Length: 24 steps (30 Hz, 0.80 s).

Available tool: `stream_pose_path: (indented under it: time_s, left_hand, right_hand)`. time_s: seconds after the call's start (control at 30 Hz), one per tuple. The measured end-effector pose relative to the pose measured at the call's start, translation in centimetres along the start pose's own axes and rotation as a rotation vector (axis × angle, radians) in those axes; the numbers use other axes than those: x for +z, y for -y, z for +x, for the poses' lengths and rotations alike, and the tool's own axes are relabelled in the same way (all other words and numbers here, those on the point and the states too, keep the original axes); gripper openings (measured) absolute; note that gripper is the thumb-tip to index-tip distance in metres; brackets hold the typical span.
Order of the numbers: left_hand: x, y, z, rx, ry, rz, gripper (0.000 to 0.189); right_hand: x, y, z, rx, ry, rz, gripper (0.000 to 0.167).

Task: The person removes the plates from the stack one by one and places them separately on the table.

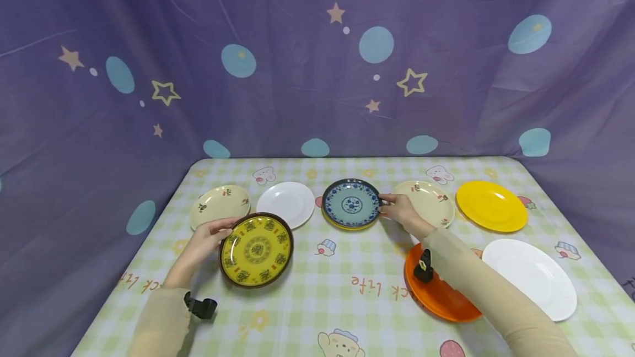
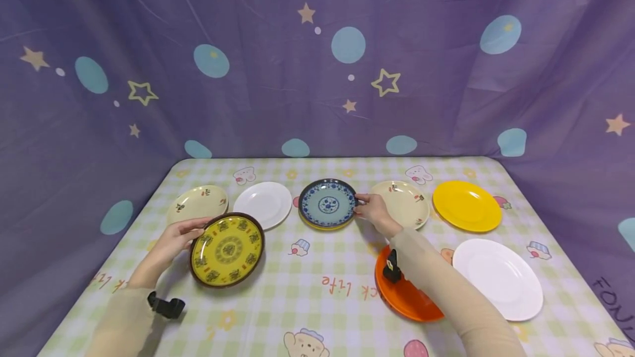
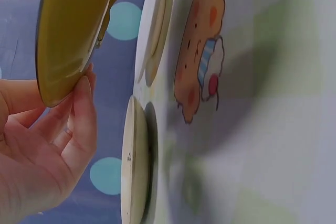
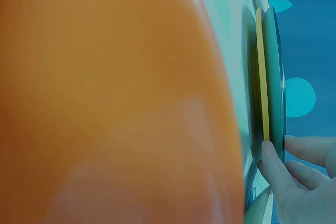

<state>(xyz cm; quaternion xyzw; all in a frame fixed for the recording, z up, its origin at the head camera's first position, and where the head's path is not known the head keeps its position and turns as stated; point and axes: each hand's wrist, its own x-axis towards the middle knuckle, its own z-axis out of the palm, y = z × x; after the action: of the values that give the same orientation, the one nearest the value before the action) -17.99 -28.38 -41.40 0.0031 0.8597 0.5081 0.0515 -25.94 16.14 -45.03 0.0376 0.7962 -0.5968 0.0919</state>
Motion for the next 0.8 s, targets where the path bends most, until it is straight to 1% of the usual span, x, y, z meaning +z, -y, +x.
stream_pose_path:
  time_s: [0.1, 0.6, 0.8]
  left_hand:
    - [-0.5, 0.3, -0.3, 0.006, 0.000, 0.012, 0.039]
    - [-2.6, 1.7, -1.6, -0.037, -0.020, 0.065, 0.040]
    - [-3.3, 2.3, -2.1, -0.087, -0.028, 0.084, 0.040]
  right_hand:
    - [0.0, 0.0, 0.0, -0.003, 0.004, -0.004, 0.049]
    - [-0.2, 0.1, -0.2, -0.013, 0.013, -0.019, 0.050]
    - [-0.2, 0.0, -0.1, -0.003, 0.012, -0.016, 0.050]
